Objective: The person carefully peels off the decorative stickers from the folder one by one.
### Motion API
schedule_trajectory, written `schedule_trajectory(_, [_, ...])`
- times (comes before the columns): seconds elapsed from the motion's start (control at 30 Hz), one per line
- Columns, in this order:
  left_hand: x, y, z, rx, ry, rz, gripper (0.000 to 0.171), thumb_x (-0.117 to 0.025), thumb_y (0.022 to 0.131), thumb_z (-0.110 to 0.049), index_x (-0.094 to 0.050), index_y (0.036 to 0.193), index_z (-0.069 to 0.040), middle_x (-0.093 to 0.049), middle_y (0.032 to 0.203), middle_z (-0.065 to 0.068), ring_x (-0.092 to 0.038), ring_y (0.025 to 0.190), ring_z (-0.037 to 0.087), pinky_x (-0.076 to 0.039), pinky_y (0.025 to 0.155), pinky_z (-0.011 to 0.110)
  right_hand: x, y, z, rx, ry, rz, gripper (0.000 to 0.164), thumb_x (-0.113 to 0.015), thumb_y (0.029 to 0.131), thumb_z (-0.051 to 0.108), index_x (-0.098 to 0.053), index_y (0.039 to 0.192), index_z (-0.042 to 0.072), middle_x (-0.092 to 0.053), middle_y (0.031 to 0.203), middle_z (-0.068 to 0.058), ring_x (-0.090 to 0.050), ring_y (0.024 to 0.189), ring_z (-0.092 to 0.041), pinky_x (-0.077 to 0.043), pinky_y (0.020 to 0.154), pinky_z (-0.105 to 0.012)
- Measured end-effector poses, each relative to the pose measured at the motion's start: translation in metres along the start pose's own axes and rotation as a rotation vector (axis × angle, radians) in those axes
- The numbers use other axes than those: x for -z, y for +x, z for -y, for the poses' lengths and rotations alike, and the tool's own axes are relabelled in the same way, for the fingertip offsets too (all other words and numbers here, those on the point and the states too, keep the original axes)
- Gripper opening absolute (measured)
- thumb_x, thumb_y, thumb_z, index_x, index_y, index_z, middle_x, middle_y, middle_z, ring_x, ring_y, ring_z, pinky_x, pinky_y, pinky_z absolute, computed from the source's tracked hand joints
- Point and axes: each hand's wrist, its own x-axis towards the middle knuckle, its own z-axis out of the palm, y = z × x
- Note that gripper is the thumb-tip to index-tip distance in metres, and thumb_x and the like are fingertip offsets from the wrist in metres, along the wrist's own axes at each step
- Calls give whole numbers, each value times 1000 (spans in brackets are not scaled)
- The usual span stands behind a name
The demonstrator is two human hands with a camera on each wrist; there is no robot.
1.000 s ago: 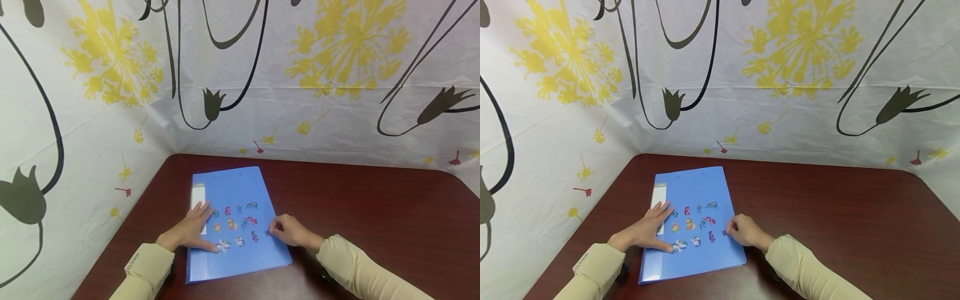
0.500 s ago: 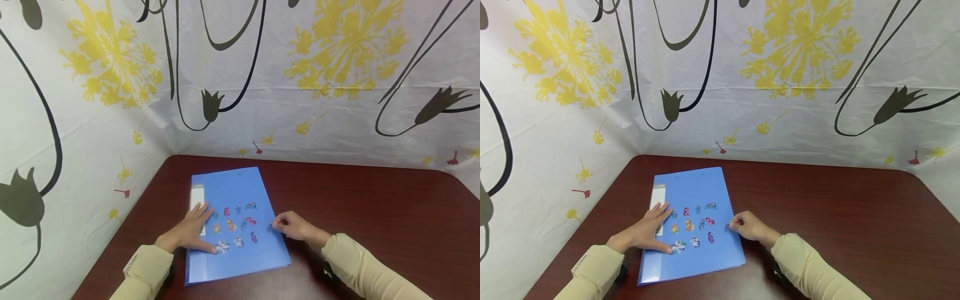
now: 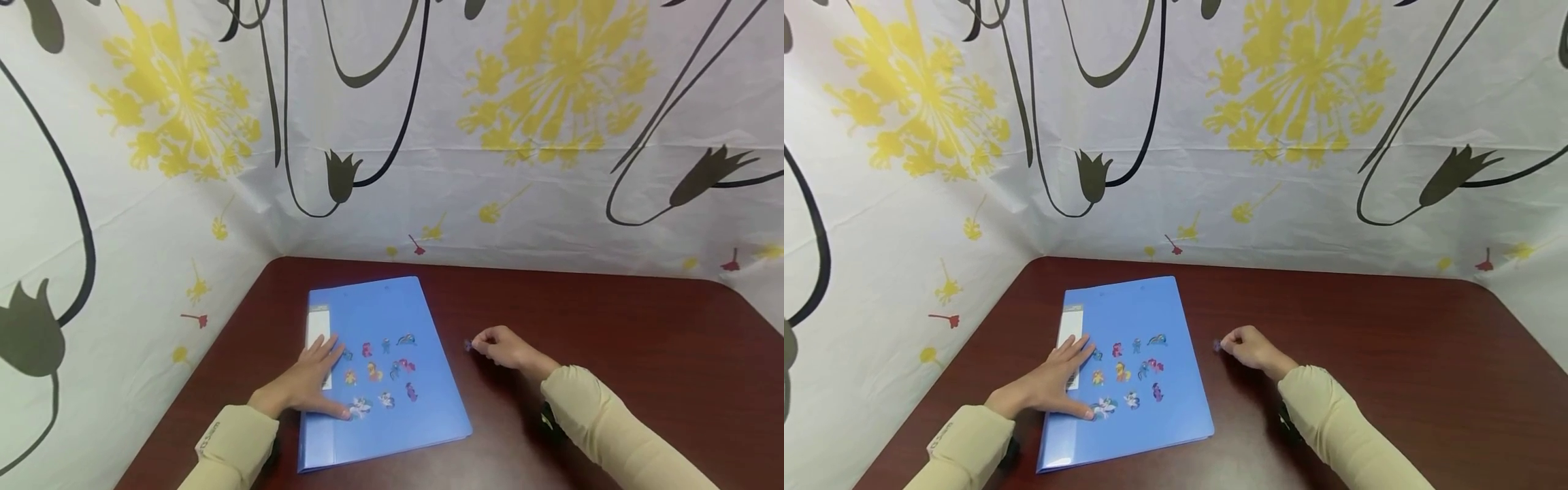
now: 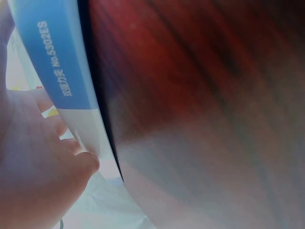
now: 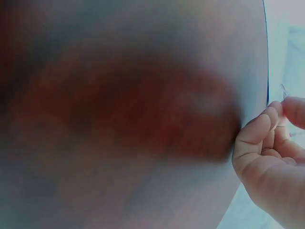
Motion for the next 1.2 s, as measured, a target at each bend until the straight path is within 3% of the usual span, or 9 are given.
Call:
schedule_trajectory(0.33, [-3,-2,1,1,2,7,114,-70,53,-65,-25,140,-5,-12,147,13,-1,133,33,-9,102,53,15,14,-8,-36,-59,55,20,-45,91,7,-54,76,-2,-37,57,1,-35,51,-11,-32,49,-25])
schedule_trajectory(0.53, [-2,-2,2,-1,11,7,114,-70,54,-65,-25,139,-5,-12,146,13,-1,133,34,-9,102,53,16,17,-6,-37,-100,60,19,-45,91,6,-58,81,-3,-39,57,1,-35,49,-11,-32,48,-25])
schedule_trajectory(0.9, [-1,-2,1,18,12,10,114,-70,53,-65,-25,140,-6,-12,147,12,-1,133,32,-10,102,53,7,22,-6,-18,-281,-61,15,-52,85,5,-61,74,0,-52,67,-2,-46,59,-13,-38,54,-26])
schedule_trajectory(1.2, [1,-1,0,9,33,18,113,-68,55,-66,-25,140,-6,-12,147,13,0,133,33,-11,102,53,7,23,-5,-28,-296,-108,10,-58,83,6,-51,77,1,-49,66,-5,-45,56,-15,-39,50,-26])
